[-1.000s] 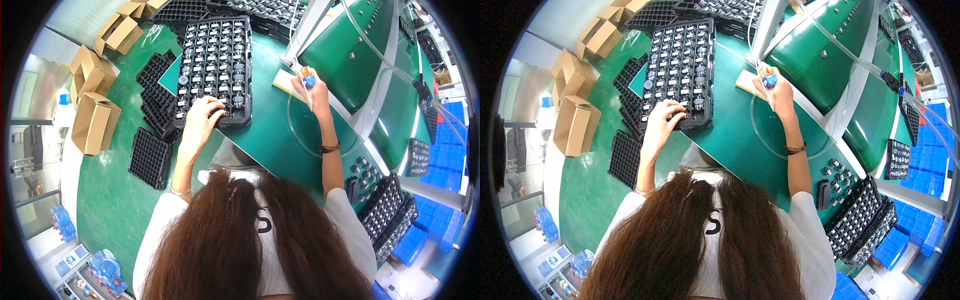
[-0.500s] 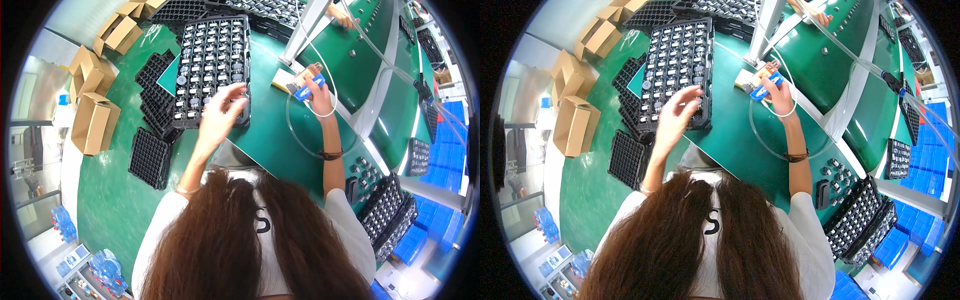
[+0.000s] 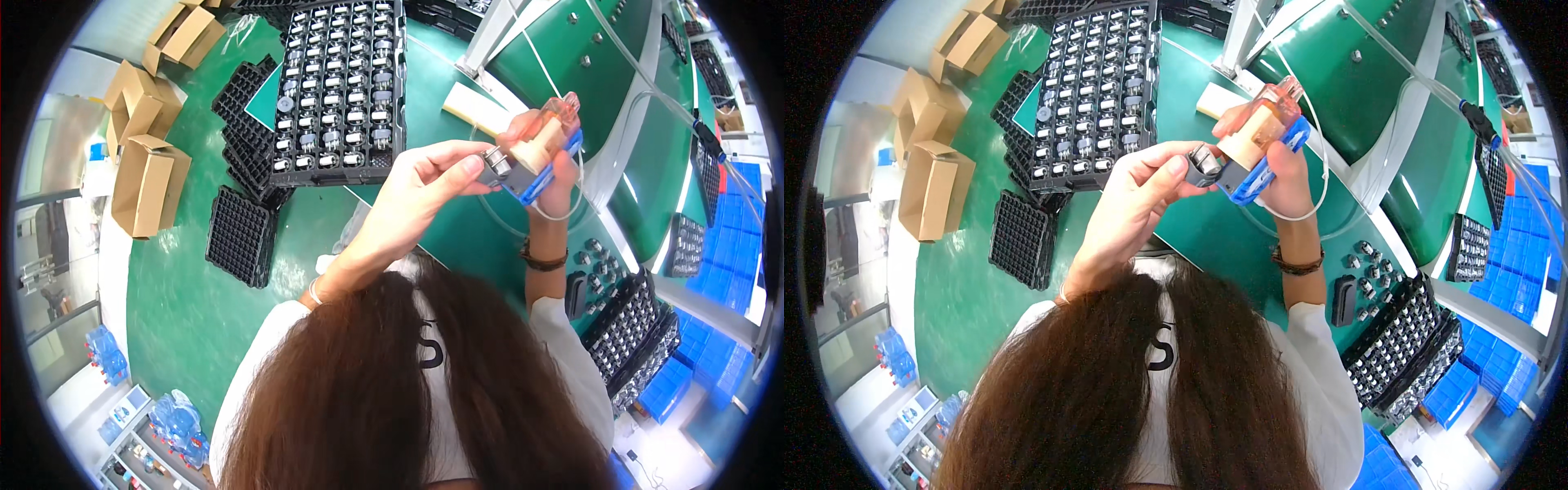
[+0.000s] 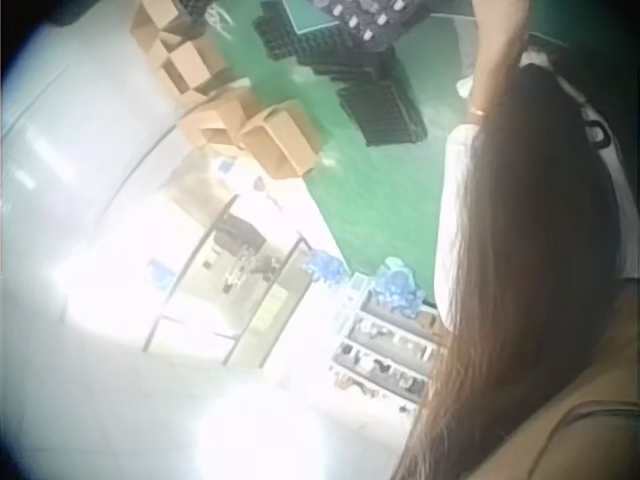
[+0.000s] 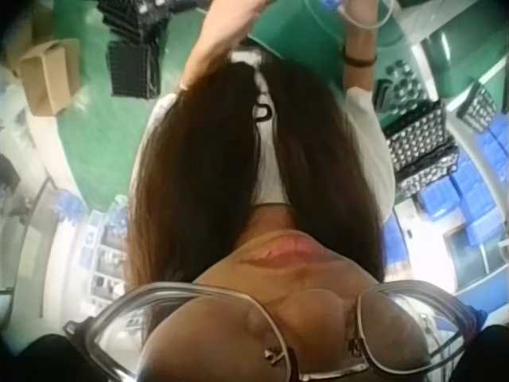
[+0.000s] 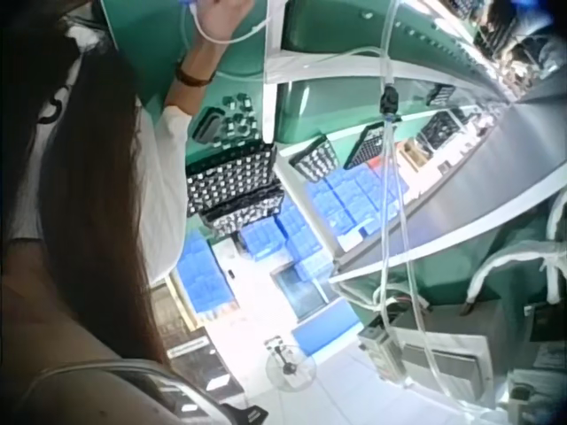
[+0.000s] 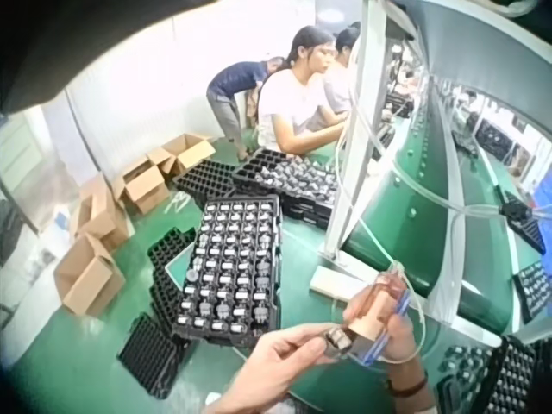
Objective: Assembling electronic sensors by inserting components into plastic housings at a manual assembly station.
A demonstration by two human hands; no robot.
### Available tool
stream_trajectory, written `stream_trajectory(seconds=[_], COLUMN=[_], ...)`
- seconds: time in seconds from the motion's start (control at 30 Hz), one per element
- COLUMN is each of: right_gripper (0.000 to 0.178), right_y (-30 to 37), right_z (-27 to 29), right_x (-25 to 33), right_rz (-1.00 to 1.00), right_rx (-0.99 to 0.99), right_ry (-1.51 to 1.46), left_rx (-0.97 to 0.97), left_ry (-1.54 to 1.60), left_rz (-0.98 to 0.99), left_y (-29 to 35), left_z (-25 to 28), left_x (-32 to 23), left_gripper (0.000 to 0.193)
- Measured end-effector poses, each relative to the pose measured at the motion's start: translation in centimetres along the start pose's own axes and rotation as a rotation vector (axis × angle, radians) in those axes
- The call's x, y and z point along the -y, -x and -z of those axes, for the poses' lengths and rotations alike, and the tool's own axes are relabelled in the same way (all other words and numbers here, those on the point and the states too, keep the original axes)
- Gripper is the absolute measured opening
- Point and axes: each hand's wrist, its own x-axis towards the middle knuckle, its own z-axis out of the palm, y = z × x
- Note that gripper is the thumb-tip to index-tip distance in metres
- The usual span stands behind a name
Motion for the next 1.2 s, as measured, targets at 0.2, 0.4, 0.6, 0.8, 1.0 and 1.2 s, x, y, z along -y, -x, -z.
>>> stream_trajectory(seconds=[0.2, 0.4, 0.6, 0.8, 1.0, 1.2], right_gripper=[0.065, 0.066, 0.065, 0.056, 0.043, 0.053], right_y=[0.8, 0.7, 0.8, 0.9, 1.4, 1.5], right_z=[-0.2, -0.5, -0.5, -0.4, -1.8, -1.7], right_x=[0.1, 0.0, 0.3, 1.1, 1.8, 2.1], right_rz=[-0.057, -0.039, -0.043, 0.042, 0.079, 0.027], right_rx=[0.000, -0.039, -0.040, -0.101, -0.099, -0.115], right_ry=[-0.086, -0.074, -0.062, -0.018, 0.203, 0.337], left_rx=[0.024, 0.071, 0.070, 0.003, -0.098, -0.097], left_ry=[0.083, 0.188, 0.247, 0.117, -0.104, -0.205], left_rz=[0.041, 0.063, 0.099, -0.045, -0.112, -0.166], left_y=[0.7, 0.6, 0.5, 0.5, 0.7, 0.7], left_z=[-0.5, -0.5, -0.5, -0.7, -0.8, -0.5], left_x=[0.0, 0.0, 0.1, 0.3, 0.0, 0.0], left_gripper=[0.038, 0.040, 0.040, 0.037, 0.034, 0.032])
